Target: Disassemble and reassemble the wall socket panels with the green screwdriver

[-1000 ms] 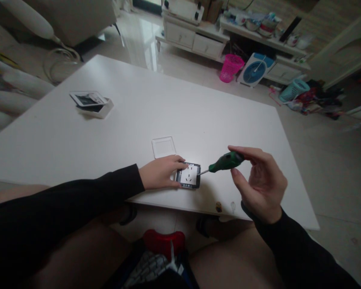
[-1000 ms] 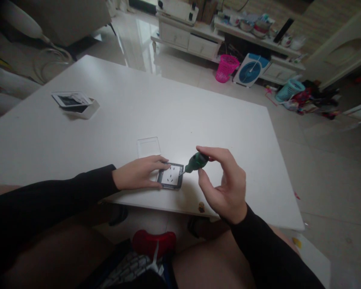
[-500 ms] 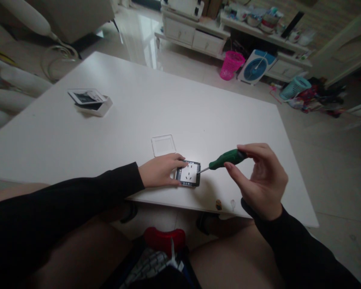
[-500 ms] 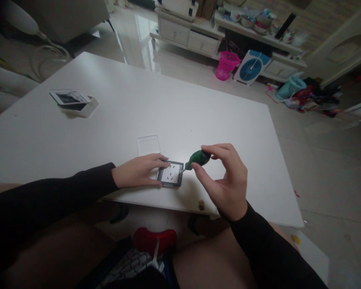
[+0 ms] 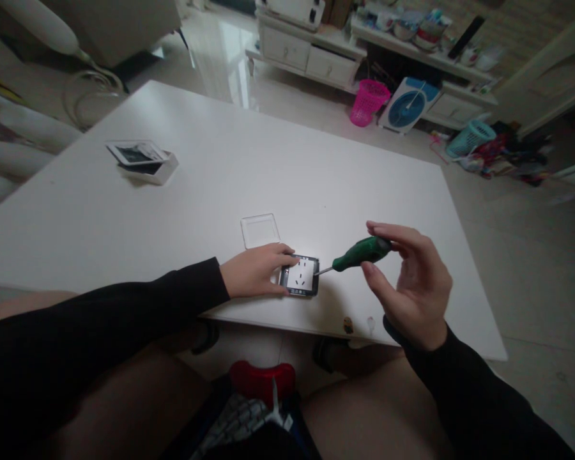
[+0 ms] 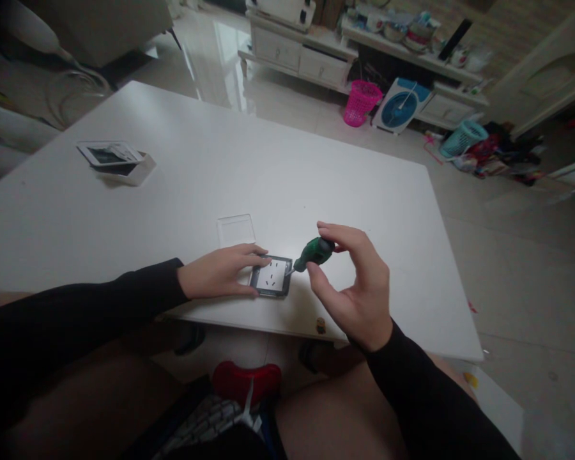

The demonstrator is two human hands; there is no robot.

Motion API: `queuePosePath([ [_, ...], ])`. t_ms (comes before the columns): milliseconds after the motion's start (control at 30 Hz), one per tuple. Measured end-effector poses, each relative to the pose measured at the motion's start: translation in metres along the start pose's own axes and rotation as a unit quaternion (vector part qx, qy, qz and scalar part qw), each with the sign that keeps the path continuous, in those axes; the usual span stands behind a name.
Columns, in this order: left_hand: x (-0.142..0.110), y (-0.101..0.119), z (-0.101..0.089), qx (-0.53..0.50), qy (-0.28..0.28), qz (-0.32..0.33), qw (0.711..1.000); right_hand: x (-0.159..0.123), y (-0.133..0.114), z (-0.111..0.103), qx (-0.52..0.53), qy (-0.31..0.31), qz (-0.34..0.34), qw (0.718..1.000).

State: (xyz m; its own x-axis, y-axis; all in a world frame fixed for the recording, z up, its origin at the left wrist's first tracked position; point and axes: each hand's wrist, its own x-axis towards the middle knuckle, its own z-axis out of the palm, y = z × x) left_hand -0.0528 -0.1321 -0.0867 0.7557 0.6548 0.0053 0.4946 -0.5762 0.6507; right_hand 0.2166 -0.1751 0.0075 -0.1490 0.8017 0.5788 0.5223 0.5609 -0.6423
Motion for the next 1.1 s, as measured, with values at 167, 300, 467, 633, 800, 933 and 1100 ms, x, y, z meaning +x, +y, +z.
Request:
queuePosePath([
  [167,0.0,-0.001,0.0,0.003,0.002,0.006,1.0,-0.001,0.0,0.0,-0.017,0.017,-0.003,1.0],
  [300,0.0,0.0,0.0,0.005,-0.002,-0.001,1.0,-0.001,-0.002,0.0,0.01,0.004,0.012,1.0],
  [467,0.0,0.0,0.0,0.003,-0.001,0.0,1.0,-0.001,-0.002,-0.001,-0.047,0.005,0.017,0.999],
  [633,0.001,0.001,-0.001,0.01,0.0,0.003,1.0,-0.001,-0.003,0.006,0.056,0.025,0.042,0.997],
  [800,0.001,0.001,-0.001,0.002,0.0,0.0,1.0,0.0,-0.007,0.011,0.14,0.008,0.073,0.987],
  [933,0.001,0.002,-0.001,0.005,-0.006,-0.01,1.0,-0.002,-0.009,0.01,0.174,-0.006,0.094,0.98],
  [1100,0.002,0.003,-0.002,0.001,-0.016,-0.019,1.0,-0.002,-0.008,0.011,0.167,0.003,0.104,0.98],
])
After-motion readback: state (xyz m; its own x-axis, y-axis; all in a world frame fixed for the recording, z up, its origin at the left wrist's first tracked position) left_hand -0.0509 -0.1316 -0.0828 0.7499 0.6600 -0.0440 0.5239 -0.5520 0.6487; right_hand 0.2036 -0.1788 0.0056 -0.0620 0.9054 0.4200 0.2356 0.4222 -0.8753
